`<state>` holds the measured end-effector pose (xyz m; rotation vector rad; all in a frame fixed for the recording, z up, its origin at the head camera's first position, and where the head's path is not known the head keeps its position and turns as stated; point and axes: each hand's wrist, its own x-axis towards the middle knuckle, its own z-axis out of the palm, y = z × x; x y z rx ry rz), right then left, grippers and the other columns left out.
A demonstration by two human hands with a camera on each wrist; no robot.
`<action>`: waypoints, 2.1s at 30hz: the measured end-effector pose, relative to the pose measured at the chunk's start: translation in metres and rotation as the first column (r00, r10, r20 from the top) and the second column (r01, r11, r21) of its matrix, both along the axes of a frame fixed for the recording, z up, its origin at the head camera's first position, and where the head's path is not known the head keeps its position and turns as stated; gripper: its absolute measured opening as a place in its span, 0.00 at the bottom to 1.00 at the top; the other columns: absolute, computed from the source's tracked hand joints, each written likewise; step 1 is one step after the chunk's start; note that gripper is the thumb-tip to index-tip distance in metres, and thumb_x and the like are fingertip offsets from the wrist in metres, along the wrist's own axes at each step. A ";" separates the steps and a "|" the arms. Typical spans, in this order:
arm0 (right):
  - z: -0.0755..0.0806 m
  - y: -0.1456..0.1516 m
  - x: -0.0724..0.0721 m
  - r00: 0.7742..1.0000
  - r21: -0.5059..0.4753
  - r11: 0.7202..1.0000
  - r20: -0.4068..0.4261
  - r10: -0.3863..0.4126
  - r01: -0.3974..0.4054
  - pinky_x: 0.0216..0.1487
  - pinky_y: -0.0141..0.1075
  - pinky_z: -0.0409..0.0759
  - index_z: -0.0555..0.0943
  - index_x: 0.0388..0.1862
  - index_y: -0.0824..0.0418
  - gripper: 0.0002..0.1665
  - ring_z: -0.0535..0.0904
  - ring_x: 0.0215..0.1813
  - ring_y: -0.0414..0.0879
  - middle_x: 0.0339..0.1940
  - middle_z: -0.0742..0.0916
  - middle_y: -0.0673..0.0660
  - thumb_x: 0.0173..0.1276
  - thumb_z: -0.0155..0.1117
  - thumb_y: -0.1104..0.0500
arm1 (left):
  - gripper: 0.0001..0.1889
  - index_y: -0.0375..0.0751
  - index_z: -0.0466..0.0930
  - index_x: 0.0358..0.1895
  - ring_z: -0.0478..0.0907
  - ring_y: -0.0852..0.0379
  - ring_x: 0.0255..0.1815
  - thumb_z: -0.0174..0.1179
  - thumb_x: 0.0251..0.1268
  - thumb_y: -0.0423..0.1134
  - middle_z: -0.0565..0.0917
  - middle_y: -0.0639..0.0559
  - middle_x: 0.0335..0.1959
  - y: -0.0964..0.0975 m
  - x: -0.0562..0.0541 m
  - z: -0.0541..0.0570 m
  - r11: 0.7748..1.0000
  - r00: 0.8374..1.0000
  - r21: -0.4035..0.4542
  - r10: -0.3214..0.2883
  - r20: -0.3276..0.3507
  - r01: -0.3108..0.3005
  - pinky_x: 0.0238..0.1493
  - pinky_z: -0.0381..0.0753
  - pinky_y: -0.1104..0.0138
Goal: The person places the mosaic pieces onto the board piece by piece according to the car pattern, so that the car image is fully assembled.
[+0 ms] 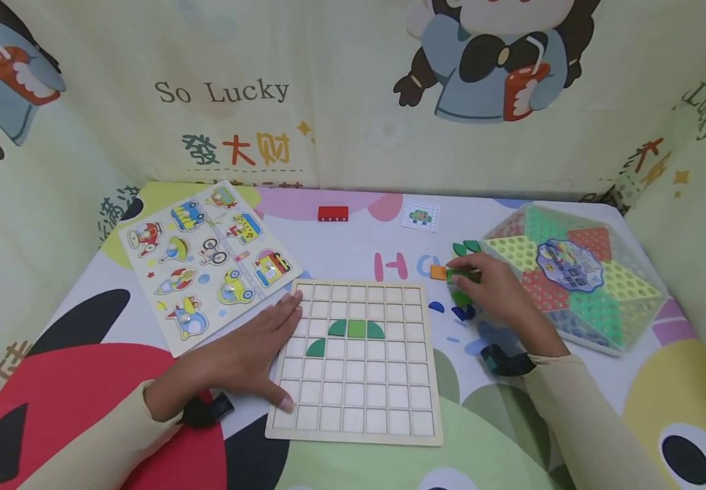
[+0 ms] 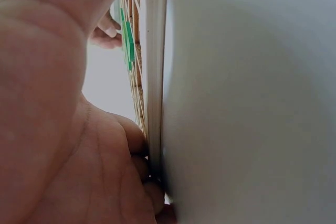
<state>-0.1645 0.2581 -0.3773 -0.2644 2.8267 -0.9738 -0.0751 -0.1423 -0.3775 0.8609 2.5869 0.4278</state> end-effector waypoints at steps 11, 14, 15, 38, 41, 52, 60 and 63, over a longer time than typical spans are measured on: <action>-0.005 -0.002 -0.004 0.997 0.077 0.996 -0.050 0.057 -0.053 0.53 0.59 0.73 0.81 0.54 0.63 0.16 0.74 0.54 0.62 0.55 0.79 0.66 0.68 0.63 0.66 | 0.69 0.36 0.44 0.78 0.33 0.48 0.78 0.73 0.34 0.69 0.39 0.45 0.80 -0.001 0.000 0.001 1.000 1.000 0.008 0.006 0.011 -0.006 0.74 0.45 0.53; -0.005 -0.003 -0.005 0.992 0.119 0.989 -0.072 0.101 -0.092 0.56 0.62 0.70 0.81 0.55 0.65 0.17 0.72 0.58 0.65 0.56 0.78 0.68 0.68 0.62 0.67 | 0.69 0.36 0.44 0.78 0.33 0.48 0.78 0.72 0.34 0.69 0.39 0.46 0.80 -0.001 0.000 0.001 1.000 1.000 0.007 0.007 0.013 -0.007 0.74 0.44 0.53; -0.005 -0.003 -0.006 0.992 0.128 0.987 -0.070 0.107 -0.097 0.57 0.62 0.69 0.81 0.56 0.65 0.17 0.71 0.59 0.65 0.56 0.78 0.68 0.68 0.62 0.67 | 0.69 0.36 0.44 0.78 0.33 0.48 0.78 0.72 0.34 0.69 0.39 0.46 0.80 -0.001 0.000 0.000 1.000 1.000 0.008 0.006 0.012 -0.006 0.74 0.44 0.53; -0.006 -0.007 -0.007 0.997 0.192 0.981 -0.079 0.020 -0.005 0.53 0.59 0.72 0.79 0.56 0.73 0.19 0.69 0.51 0.64 0.49 0.76 0.71 0.69 0.62 0.64 | 0.70 0.35 0.46 0.77 0.34 0.47 0.78 0.72 0.33 0.70 0.40 0.45 0.80 -0.001 0.000 -0.001 1.000 1.000 0.018 0.002 -0.003 -0.002 0.74 0.45 0.52; -0.005 -0.010 -0.007 0.998 0.192 0.981 -0.066 -0.002 0.014 0.57 0.61 0.70 0.79 0.55 0.71 0.19 0.69 0.53 0.65 0.51 0.76 0.71 0.69 0.63 0.63 | 0.70 0.35 0.46 0.77 0.35 0.47 0.78 0.72 0.33 0.70 0.40 0.45 0.80 -0.001 0.000 0.000 1.000 1.000 0.015 0.001 -0.003 -0.001 0.74 0.45 0.52; -0.006 -0.013 -0.008 0.996 0.136 0.990 -0.089 -0.021 0.033 0.44 0.53 0.75 0.81 0.50 0.68 0.14 0.73 0.43 0.57 0.43 0.80 0.65 0.69 0.64 0.62 | 0.69 0.34 0.46 0.77 0.35 0.46 0.78 0.73 0.34 0.69 0.40 0.44 0.79 -0.002 0.000 0.000 1.000 1.000 0.022 -0.006 0.000 0.006 0.73 0.46 0.51; -0.002 -0.012 -0.002 0.991 0.015 0.997 -0.115 -0.071 0.073 0.45 0.50 0.79 0.80 0.52 0.66 0.14 0.78 0.49 0.59 0.48 0.83 0.65 0.74 0.58 0.60 | 0.69 0.34 0.45 0.77 0.35 0.46 0.78 0.72 0.34 0.70 0.40 0.44 0.79 -0.002 0.000 -0.001 1.000 1.000 0.022 -0.013 0.000 0.013 0.73 0.46 0.52; 0.000 -0.013 0.000 0.984 -0.061 0.995 -0.158 -0.082 0.073 0.42 0.35 0.80 0.80 0.52 0.66 0.14 0.80 0.50 0.60 0.49 0.84 0.64 0.74 0.59 0.59 | 0.70 0.34 0.45 0.77 0.34 0.47 0.78 0.72 0.34 0.70 0.40 0.44 0.79 -0.002 -0.001 -0.001 1.000 1.000 0.023 -0.014 0.005 0.013 0.74 0.45 0.52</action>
